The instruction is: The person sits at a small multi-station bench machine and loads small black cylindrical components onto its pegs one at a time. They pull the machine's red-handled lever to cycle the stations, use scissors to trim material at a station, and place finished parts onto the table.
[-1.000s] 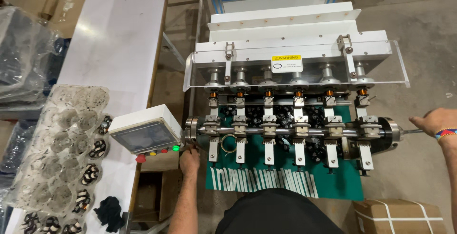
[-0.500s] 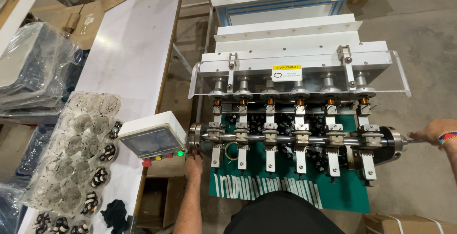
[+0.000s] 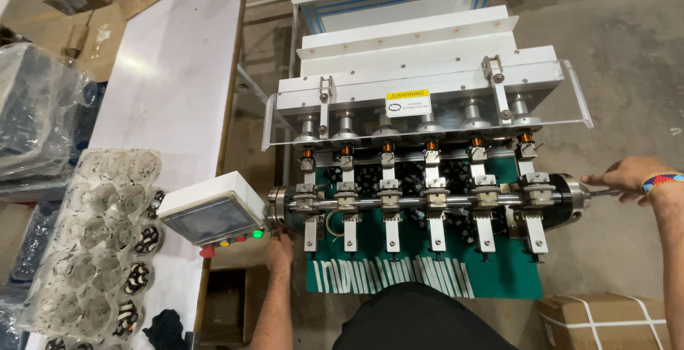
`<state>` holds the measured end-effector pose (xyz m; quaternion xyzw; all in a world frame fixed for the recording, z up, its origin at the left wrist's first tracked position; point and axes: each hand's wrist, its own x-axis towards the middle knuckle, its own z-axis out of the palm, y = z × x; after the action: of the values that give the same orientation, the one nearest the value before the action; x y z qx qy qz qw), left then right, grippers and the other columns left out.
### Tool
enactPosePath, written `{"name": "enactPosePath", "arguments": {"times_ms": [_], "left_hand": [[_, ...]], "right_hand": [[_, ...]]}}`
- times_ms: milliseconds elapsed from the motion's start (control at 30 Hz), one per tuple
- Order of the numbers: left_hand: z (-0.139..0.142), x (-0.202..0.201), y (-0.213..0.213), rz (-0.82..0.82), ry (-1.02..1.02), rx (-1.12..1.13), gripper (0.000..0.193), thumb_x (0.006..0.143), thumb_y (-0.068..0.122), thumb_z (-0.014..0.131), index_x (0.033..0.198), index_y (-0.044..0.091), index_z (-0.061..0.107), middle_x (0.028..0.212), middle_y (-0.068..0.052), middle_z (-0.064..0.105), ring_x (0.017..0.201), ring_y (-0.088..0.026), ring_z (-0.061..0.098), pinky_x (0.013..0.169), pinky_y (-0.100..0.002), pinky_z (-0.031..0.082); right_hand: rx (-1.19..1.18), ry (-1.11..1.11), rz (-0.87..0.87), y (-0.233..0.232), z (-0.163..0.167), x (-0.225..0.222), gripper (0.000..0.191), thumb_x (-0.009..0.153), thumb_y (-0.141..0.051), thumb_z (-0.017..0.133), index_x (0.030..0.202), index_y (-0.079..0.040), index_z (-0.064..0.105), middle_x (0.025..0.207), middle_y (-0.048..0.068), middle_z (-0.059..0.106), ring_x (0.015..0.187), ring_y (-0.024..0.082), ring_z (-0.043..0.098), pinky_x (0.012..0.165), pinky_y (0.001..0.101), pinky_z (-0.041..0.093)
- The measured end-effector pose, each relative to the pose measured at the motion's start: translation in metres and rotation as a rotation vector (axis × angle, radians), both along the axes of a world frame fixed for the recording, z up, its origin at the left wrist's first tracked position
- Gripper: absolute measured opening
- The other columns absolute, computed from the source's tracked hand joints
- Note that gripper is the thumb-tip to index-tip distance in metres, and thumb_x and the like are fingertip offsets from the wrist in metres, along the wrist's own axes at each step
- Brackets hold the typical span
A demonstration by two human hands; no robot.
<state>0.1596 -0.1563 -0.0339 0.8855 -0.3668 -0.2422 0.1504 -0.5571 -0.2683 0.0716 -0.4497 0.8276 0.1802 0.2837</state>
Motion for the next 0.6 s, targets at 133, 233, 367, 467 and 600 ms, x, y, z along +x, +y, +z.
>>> {"name": "enactPosePath", "arguments": {"times_ms": [133,233,367,467,600], "left_hand": [[-0.007,-0.001,0.0,-0.02,0.011,-0.019,0.061,0.103,0.053,0.04,0.083,0.008,0.078,0.071,-0.011,0.076,0.077,-0.032,0.075,0.078,-0.047,0.057],[-0.01,-0.002,0.0,0.0,0.042,-0.03,0.059,0.103,0.052,0.039,0.09,0.009,0.078,0.072,-0.01,0.076,0.075,-0.031,0.075,0.077,-0.045,0.056],[-0.013,-0.002,0.002,0.018,0.076,-0.033,0.055,0.104,0.051,0.038,0.102,0.01,0.075,0.074,-0.007,0.076,0.073,-0.028,0.075,0.074,-0.044,0.057],[-0.014,-0.001,0.003,0.013,0.064,-0.022,0.056,0.105,0.05,0.039,0.102,0.008,0.075,0.075,-0.006,0.077,0.075,-0.027,0.075,0.075,-0.043,0.056],[-0.014,-0.001,0.003,0.039,0.109,-0.01,0.055,0.104,0.051,0.04,0.103,0.008,0.074,0.075,-0.006,0.076,0.074,-0.027,0.075,0.075,-0.043,0.057]], "right_hand": [[0.022,-0.012,-0.002,-0.001,0.001,-0.003,0.074,0.077,-0.072,0.073,0.122,-0.014,0.081,0.112,0.013,0.079,0.091,0.028,0.078,0.074,0.0442,0.065],[0.033,-0.016,-0.021,-0.002,0.002,-0.002,0.073,0.078,-0.07,0.073,0.125,-0.014,0.082,0.113,0.01,0.077,0.092,0.028,0.077,0.075,0.0441,0.064],[0.044,0.004,-0.015,0.001,0.002,-0.001,0.072,0.08,-0.069,0.073,0.125,-0.014,0.082,0.112,0.011,0.078,0.093,0.027,0.076,0.075,0.0427,0.063],[0.022,-0.009,-0.026,0.001,0.002,0.0,0.07,0.08,-0.067,0.074,0.126,-0.015,0.081,0.11,0.011,0.078,0.091,0.027,0.077,0.075,0.043,0.063],[0.056,0.05,-0.02,0.0,0.001,0.0,0.068,0.082,-0.069,0.073,0.126,-0.018,0.082,0.1,0.015,0.08,0.087,0.03,0.075,0.075,0.0416,0.061]]}}
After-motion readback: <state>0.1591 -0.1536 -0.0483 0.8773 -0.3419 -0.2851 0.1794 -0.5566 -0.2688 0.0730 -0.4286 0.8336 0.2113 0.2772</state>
